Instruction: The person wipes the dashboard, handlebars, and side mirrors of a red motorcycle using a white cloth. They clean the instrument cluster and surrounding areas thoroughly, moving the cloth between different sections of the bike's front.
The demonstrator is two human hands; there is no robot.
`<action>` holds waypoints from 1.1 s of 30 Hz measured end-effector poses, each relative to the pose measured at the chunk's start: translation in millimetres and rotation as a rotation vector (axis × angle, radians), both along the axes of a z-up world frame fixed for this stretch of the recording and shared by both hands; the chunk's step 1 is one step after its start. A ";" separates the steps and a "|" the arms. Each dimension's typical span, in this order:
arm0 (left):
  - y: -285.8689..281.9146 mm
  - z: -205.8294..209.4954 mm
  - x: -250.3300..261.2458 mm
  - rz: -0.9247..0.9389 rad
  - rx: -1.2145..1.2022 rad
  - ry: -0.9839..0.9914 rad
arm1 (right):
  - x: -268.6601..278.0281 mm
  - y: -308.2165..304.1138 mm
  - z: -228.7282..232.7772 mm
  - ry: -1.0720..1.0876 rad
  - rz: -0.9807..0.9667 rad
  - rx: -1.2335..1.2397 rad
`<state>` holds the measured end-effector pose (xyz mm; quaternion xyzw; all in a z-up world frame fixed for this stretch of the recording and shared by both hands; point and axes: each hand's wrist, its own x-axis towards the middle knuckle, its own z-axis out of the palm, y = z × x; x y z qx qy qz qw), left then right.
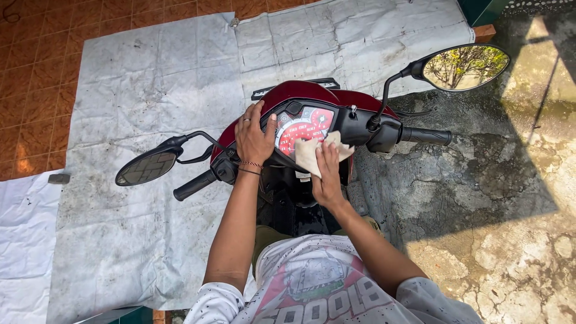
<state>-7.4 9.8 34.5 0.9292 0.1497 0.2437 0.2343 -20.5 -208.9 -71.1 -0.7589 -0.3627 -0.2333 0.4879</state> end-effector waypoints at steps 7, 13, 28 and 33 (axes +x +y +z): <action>3.0 -6.6 0.3 0.007 0.013 -0.025 | -35.4 -22.7 47.2 0.447 0.157 0.343; 0.8 -4.9 -1.1 -0.005 0.012 -0.044 | 55.7 -24.1 128.2 0.041 -0.178 0.318; -3.2 -2.7 19.5 -0.016 0.132 0.023 | -1.8 -2.4 1.3 0.154 -0.050 0.042; -51.3 40.9 35.9 -0.089 0.218 0.065 | -50.5 -27.6 36.4 1.024 -0.123 0.299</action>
